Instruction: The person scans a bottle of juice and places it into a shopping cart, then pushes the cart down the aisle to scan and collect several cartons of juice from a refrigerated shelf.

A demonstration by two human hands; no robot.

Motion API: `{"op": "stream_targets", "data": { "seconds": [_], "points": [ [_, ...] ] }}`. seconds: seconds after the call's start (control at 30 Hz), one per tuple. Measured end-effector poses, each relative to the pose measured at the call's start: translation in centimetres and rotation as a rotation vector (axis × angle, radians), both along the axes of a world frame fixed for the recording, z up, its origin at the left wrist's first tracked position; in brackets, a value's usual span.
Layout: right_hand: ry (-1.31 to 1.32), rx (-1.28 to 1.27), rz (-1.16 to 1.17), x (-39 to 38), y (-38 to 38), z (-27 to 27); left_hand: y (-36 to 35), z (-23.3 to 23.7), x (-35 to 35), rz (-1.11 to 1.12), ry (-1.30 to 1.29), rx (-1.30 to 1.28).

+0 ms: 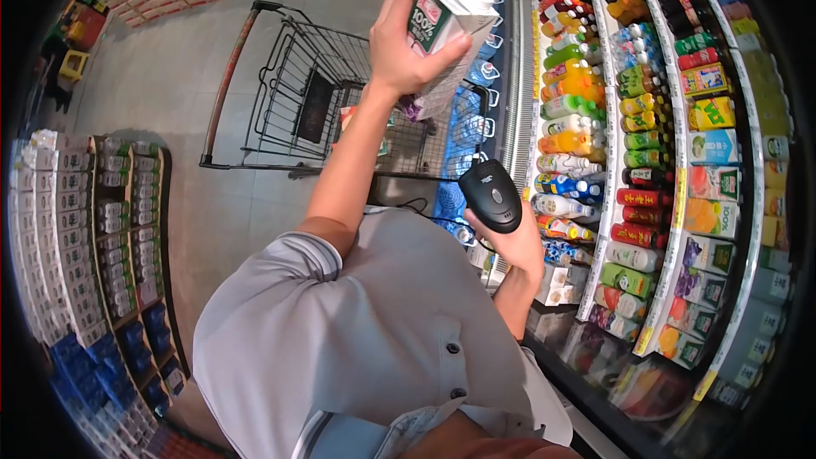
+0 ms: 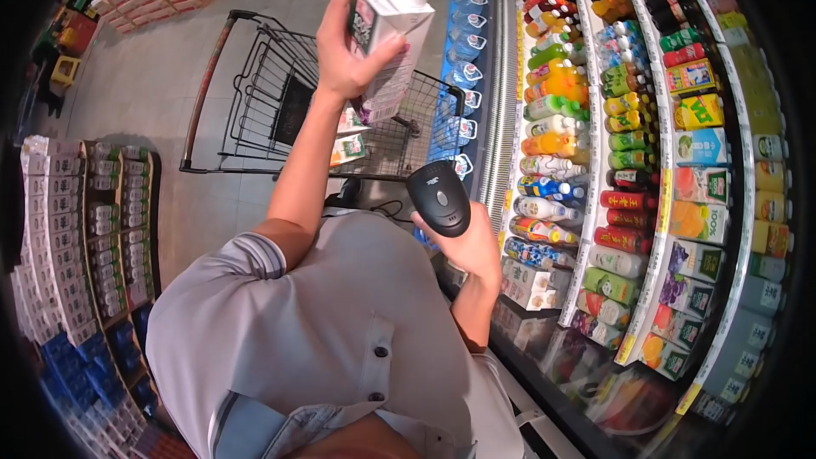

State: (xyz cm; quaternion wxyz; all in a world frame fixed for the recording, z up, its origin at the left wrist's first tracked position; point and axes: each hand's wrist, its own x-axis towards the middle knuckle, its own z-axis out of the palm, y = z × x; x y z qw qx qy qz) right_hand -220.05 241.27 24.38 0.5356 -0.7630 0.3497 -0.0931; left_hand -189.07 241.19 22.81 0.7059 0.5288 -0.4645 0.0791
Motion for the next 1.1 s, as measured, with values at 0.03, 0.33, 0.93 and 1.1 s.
{"op": "stream_targets", "data": {
  "seconds": [0.03, 0.33, 0.93, 1.1],
  "points": [
    [0.006, 0.009, 0.01, 0.7, -0.1, 0.0, 0.3, 0.1, 0.6, 0.042, -0.046, 0.095],
    [0.243, 0.006, -0.017, 4.7, -0.3, -3.3, -0.1, -14.4, 5.7, 0.008, -0.08, 0.902],
    [0.534, 0.489, -0.72, -1.1, 7.1, -8.3, 0.6, -47.3, 3.2, -0.106, 0.106, 1.922],
    [0.604, 0.507, -0.738, -0.5, 8.0, -8.1, 0.6, -48.5, 0.4, -0.073, -0.091, 1.839]
  ]
}}
